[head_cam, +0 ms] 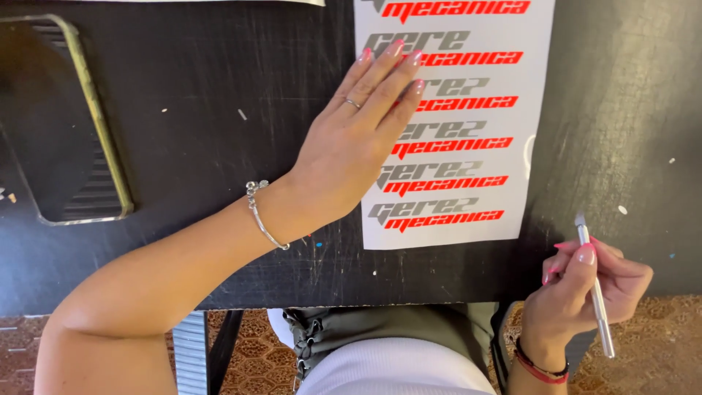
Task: Using a precision craft knife to remove excess vinyl material from printed stickers on a sheet.
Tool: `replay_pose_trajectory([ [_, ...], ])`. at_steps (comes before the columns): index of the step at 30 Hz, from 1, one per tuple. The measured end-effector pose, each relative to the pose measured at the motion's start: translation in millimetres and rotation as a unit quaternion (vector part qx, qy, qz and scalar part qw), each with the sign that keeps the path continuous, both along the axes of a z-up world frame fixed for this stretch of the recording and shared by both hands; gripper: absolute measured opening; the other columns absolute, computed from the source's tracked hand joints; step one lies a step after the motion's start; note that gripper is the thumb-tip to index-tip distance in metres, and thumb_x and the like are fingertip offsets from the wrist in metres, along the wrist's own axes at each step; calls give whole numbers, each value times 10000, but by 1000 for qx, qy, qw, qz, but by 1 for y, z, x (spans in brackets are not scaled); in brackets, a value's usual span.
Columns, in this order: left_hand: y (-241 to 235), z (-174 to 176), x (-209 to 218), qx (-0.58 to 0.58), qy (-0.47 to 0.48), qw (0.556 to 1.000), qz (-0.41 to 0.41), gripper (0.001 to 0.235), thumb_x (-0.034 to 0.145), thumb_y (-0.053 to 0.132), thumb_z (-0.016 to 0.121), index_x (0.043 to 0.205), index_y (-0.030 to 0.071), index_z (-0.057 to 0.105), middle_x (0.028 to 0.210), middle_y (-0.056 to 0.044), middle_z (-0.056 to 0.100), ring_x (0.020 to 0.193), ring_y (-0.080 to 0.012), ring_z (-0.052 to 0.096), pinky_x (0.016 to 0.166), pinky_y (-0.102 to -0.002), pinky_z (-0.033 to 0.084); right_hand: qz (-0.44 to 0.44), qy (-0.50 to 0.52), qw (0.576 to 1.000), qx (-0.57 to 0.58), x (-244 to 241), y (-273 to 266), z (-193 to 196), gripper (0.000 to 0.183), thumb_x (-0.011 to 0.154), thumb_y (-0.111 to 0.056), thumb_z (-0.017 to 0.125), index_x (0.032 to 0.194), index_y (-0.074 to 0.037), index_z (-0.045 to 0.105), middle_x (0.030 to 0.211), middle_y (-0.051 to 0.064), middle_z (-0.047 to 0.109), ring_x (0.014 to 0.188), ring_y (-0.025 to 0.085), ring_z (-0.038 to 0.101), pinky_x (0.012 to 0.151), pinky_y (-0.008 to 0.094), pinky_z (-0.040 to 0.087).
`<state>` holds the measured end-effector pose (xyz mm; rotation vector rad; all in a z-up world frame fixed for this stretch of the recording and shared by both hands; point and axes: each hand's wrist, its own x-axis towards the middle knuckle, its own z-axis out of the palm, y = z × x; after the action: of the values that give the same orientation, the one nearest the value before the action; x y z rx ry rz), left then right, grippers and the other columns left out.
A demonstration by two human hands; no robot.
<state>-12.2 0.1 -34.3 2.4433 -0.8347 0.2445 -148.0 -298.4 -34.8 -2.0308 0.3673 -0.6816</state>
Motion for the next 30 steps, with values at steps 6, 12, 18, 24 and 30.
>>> replay_pose_trajectory([
  [6, 1, 0, 0, -4, -6, 1000, -5, 452, 1009, -269, 590, 1442, -143, 563, 1549, -271, 440, 1501, -436, 287, 1298, -591, 313, 14, 0, 999, -30, -2, -3, -3, 244, 1166, -11, 564, 1019, 22, 371, 855, 275, 583, 518, 204, 436, 542, 304, 351],
  [12, -1, -3, -1, -2, -18, 1000, 7, 474, 974, -255, 584, 1431, -130, 582, 1532, -273, 468, 1487, -442, 340, 1283, -595, 344, -11, 20, 1000, -13, 0, 2, 4, 243, 1163, 11, 544, 1001, 3, 363, 854, 257, 572, 521, 220, 446, 520, 313, 350],
  [18, -2, -2, 0, -8, -25, 1000, 10, 439, 980, -242, 565, 1403, -134, 603, 1507, -274, 496, 1467, -448, 379, 1270, -594, 363, -24, 1, 1000, -11, 3, 1, 3, 225, 1133, -5, 521, 988, -11, 350, 778, 235, 524, 495, 213, 387, 515, 323, 321],
  [24, -1, 1, -1, -3, -30, 999, 10, 441, 988, -249, 538, 1409, -132, 600, 1510, -273, 496, 1471, -448, 373, 1271, -588, 366, -26, -31, 999, -22, 3, -2, 0, 212, 1127, -37, 516, 1008, 7, 347, 729, 231, 492, 472, 208, 332, 523, 338, 289],
  [30, -2, 0, -1, 0, -31, 999, 12, 398, 1032, -207, 558, 1420, -127, 595, 1532, -268, 472, 1482, -442, 362, 1279, -586, 362, -23, -18, 1000, -9, 1, -3, 0, 220, 1135, -32, 516, 1005, -14, 339, 748, 229, 504, 481, 212, 347, 526, 331, 305],
])
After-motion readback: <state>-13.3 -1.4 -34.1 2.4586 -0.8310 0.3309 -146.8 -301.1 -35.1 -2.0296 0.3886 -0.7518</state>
